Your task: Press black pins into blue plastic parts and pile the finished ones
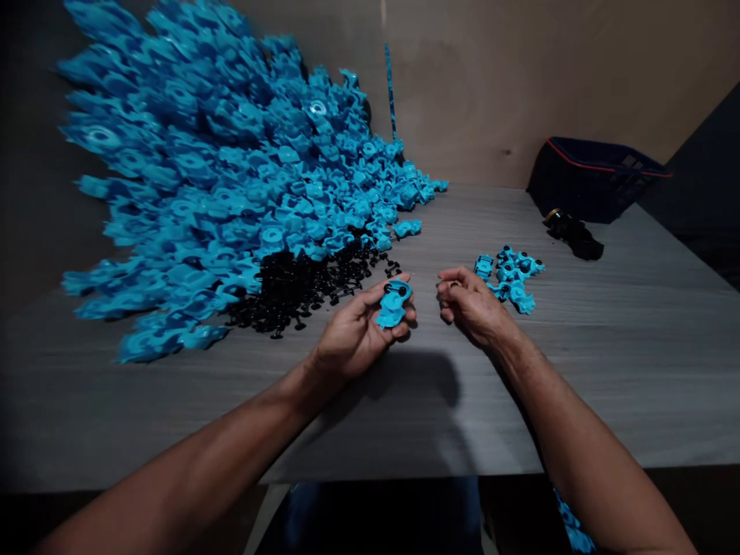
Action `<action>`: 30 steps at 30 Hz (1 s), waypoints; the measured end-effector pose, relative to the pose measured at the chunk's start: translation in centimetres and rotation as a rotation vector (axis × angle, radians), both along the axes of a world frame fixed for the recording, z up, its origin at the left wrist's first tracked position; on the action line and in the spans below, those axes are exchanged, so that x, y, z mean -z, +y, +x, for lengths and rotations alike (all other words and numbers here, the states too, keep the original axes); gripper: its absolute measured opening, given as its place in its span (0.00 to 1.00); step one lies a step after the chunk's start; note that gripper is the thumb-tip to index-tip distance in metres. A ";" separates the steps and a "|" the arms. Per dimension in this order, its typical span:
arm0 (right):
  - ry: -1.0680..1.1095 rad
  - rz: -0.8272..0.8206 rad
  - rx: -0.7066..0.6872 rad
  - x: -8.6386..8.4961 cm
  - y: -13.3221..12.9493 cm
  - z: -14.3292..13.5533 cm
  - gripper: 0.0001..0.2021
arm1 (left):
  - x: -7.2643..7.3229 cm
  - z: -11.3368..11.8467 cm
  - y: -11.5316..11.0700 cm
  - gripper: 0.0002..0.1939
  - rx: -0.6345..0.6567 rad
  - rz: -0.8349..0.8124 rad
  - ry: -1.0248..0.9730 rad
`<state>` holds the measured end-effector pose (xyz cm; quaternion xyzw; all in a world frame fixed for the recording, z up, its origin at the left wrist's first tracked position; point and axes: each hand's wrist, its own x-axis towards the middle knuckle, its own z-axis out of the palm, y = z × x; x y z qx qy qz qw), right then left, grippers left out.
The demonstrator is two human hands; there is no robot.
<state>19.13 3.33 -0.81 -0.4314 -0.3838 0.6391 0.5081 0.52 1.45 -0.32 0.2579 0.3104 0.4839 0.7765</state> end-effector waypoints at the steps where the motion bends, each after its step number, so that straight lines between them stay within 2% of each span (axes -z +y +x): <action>1: 0.001 -0.017 -0.011 0.3 0.2 0.2 0.17 | -0.2 -0.1 0.0 0.16 0.003 -0.031 -0.016; 6: -0.022 -0.014 -0.117 1.8 0.9 0.6 0.14 | -0.8 -0.1 0.0 0.16 -0.005 -0.098 -0.036; 10: -0.114 0.028 -0.162 2.2 1.1 0.5 0.09 | -0.7 0.1 -0.1 0.16 -0.014 -0.102 -0.009; 17: -0.253 0.137 0.013 1.9 0.5 0.0 0.14 | -0.1 0.1 -0.2 0.08 -0.037 0.003 0.042; 23: -0.232 0.163 0.081 1.6 0.3 -0.2 0.14 | -0.1 -0.1 -0.3 0.14 -0.059 0.013 0.093; 27: -0.189 0.149 0.122 1.0 0.2 -0.3 0.14 | -0.4 -0.2 -0.4 0.17 -0.073 0.061 0.164; 30: -0.137 0.200 0.143 0.4 0.0 -0.4 0.16 | -0.3 -0.4 -0.2 0.18 -0.098 0.099 0.181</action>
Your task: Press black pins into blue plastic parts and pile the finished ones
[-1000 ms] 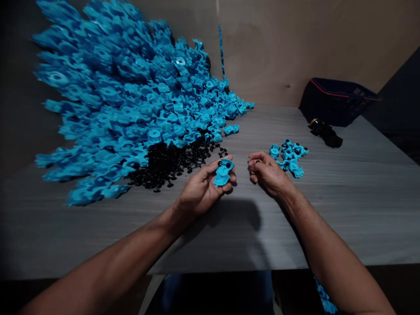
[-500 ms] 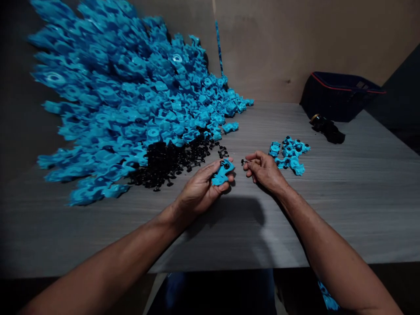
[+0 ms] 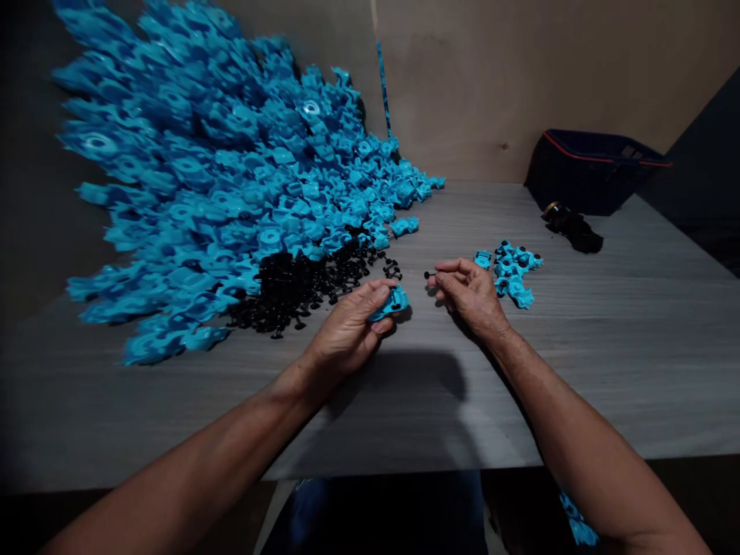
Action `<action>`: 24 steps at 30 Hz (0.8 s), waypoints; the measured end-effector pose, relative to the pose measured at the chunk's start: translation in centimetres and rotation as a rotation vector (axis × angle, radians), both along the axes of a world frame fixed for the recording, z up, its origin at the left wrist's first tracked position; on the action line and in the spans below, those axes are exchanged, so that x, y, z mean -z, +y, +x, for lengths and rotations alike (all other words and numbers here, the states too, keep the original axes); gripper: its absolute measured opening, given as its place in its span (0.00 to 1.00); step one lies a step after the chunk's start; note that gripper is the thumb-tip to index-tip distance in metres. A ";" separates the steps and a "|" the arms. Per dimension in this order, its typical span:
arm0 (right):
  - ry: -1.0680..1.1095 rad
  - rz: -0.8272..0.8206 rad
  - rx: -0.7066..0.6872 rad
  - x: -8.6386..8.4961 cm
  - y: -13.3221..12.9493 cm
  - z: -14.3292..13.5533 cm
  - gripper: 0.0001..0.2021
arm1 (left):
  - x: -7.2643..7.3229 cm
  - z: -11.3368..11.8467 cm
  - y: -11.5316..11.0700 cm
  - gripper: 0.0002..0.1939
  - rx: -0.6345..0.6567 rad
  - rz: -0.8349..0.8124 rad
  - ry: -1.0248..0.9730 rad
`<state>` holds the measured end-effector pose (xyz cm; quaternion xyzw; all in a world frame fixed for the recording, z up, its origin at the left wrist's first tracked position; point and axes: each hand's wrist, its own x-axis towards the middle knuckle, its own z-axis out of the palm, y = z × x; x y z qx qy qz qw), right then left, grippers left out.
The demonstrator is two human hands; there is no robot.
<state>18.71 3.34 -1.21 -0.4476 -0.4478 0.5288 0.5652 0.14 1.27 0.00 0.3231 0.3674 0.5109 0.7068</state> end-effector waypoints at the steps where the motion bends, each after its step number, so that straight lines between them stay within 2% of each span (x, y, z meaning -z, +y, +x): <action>1: 0.025 0.027 0.000 -0.2 -0.1 0.0 0.17 | 0.1 0.0 0.1 0.19 -0.002 0.007 0.009; 4: 0.092 0.079 -0.008 -0.4 -0.3 -0.2 0.18 | 0.4 -0.1 0.4 0.20 0.025 0.005 0.063; 12: 0.152 0.024 -0.151 0.3 -0.8 -1.1 0.16 | 0.5 0.2 -0.1 0.16 0.018 0.054 0.286; 16: 0.130 0.002 -0.195 0.3 -1.4 -1.6 0.15 | 0.3 0.1 -0.2 0.20 0.001 0.070 0.260; 24: 0.139 0.009 -0.203 0.8 -1.5 -2.1 0.15 | 0.0 0.1 0.2 0.18 -0.100 0.090 0.138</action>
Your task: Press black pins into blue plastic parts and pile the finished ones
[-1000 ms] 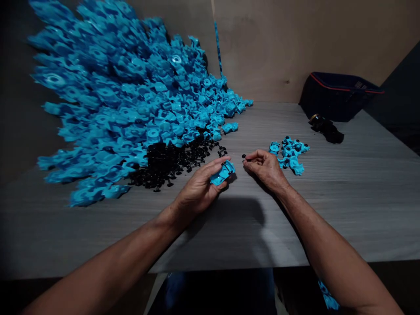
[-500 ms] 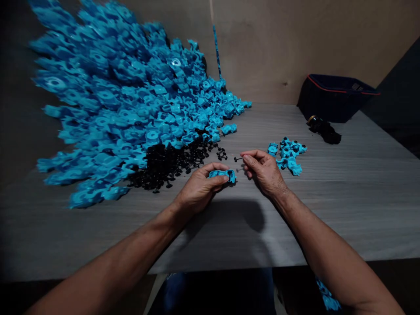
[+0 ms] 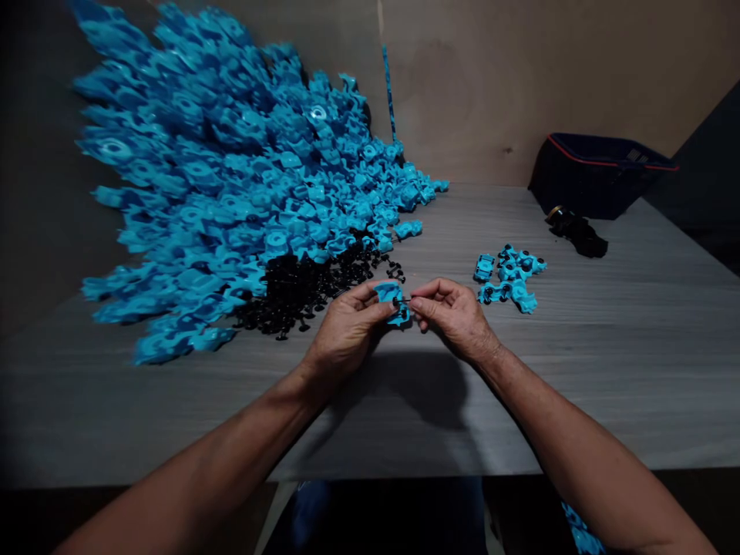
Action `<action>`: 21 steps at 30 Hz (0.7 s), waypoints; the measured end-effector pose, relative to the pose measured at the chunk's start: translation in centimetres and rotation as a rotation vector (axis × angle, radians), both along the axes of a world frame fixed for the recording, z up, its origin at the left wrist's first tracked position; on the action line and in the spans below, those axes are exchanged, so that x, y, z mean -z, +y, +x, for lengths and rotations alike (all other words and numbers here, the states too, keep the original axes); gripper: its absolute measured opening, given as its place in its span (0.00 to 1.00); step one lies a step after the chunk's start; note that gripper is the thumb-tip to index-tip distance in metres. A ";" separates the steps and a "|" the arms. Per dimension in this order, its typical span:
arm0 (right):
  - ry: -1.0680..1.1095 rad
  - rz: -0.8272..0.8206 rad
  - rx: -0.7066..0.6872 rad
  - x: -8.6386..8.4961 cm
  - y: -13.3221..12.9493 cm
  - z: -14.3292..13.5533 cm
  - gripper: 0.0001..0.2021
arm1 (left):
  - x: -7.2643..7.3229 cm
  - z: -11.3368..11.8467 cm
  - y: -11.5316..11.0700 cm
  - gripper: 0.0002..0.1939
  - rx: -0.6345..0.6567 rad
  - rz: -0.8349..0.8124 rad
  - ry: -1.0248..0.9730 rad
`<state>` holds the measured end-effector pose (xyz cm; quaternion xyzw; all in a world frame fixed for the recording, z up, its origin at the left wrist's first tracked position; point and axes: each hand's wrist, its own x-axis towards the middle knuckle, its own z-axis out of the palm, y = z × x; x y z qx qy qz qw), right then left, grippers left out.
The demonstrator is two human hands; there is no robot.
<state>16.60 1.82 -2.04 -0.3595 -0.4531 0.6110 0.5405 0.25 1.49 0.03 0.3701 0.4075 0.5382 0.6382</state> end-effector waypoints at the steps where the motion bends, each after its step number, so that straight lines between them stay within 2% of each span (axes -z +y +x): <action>1: -0.010 0.010 0.024 -0.1 -0.1 0.0 0.14 | 0.0 0.1 -0.1 0.19 0.000 0.004 -0.004; 4: -0.123 0.103 0.152 -0.8 -0.9 0.0 0.12 | 0.2 0.2 -0.3 0.24 0.027 0.014 0.027; 7: -0.336 0.275 0.249 -1.5 -1.7 -0.1 0.07 | 0.7 0.4 -0.6 0.27 0.068 0.076 0.069; 10: -0.532 0.481 0.284 -1.6 -2.0 -0.2 0.03 | 1.0 0.7 -0.8 0.25 0.118 0.096 0.075; 15: -0.710 0.775 0.335 -1.2 -1.5 -0.1 0.04 | 1.1 0.9 -0.7 0.26 0.148 0.108 0.069; 18: -0.749 0.874 0.383 -1.2 -1.4 0.0 0.03 | 1.2 0.8 -0.7 0.26 0.160 0.130 0.084; 21: -0.775 0.885 0.403 -1.3 -1.4 0.0 0.03 | 1.3 0.7 -0.7 0.26 0.173 0.149 0.085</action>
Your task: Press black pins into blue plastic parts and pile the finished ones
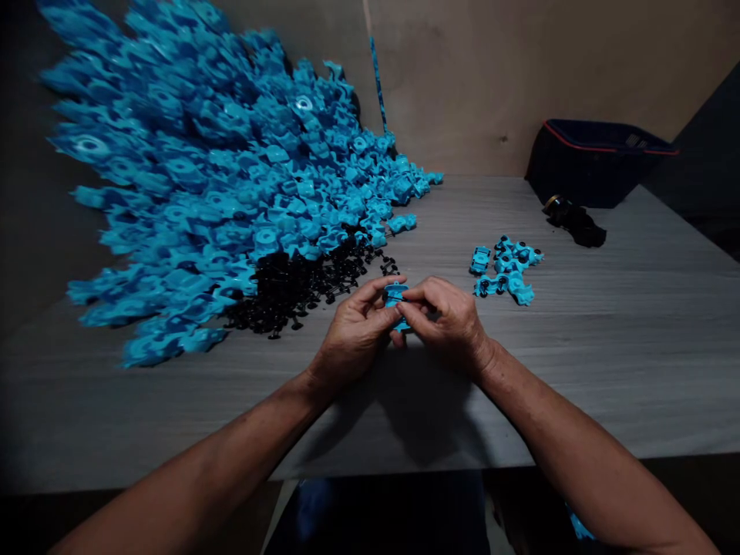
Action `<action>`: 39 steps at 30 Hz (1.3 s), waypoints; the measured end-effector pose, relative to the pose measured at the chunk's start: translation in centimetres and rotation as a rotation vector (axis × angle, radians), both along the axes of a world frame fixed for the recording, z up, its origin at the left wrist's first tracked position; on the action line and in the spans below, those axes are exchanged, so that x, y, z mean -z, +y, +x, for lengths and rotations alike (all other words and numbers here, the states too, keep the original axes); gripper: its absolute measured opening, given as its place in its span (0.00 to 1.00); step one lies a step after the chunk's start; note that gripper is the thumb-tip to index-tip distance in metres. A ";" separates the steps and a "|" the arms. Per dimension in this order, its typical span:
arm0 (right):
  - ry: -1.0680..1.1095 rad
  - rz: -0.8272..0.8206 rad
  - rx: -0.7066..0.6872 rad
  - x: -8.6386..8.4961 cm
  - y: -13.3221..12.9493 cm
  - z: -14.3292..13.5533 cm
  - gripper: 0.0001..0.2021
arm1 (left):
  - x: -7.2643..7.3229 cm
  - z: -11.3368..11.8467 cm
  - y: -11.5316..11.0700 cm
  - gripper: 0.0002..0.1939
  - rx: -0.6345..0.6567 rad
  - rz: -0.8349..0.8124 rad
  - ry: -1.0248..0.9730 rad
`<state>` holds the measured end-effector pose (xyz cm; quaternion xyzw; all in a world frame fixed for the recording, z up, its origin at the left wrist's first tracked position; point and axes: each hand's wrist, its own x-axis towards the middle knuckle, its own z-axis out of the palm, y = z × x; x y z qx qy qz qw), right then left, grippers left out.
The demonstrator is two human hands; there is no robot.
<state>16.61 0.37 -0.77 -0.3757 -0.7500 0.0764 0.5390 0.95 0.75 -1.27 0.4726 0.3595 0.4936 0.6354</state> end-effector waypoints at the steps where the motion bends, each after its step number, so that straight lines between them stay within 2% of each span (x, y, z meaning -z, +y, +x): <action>1: 0.000 -0.012 0.009 0.0 0.0 0.0 0.04 | 0.0 0.0 0.0 0.25 0.004 0.006 -0.003; 5: 0.011 -0.063 0.039 -0.1 -0.1 0.1 0.04 | 0.1 -0.2 -0.1 0.23 0.034 0.032 -0.037; 11: 0.022 -0.037 0.031 -0.3 -0.1 0.1 0.03 | 0.1 -0.5 -0.3 0.21 0.054 0.057 -0.048; 19: 0.044 -0.056 0.015 -0.6 -0.1 0.1 0.03 | 0.5 -0.8 -0.2 0.25 0.020 0.110 0.050; 24: 0.205 -0.265 -0.037 -0.3 -0.1 0.0 0.02 | 0.3 -0.7 -0.3 0.25 -0.008 0.098 0.044; 27: 0.364 -0.459 -0.148 -0.1 0.2 0.0 0.06 | 0.0 -0.7 -0.4 0.24 -0.046 0.151 0.089; 30: 0.482 -0.580 -0.248 -0.1 0.6 0.3 0.13 | -0.3 -0.7 -0.5 0.23 -0.082 0.197 0.170; 36: 0.521 -0.663 -0.313 -0.5 1.1 0.8 0.16 | -0.3 -0.7 -0.6 0.22 -0.107 0.256 0.239; 39: 0.501 -0.629 -0.303 -0.3 1.1 0.8 0.13 | -0.1 -0.8 -0.6 0.22 -0.108 0.267 0.245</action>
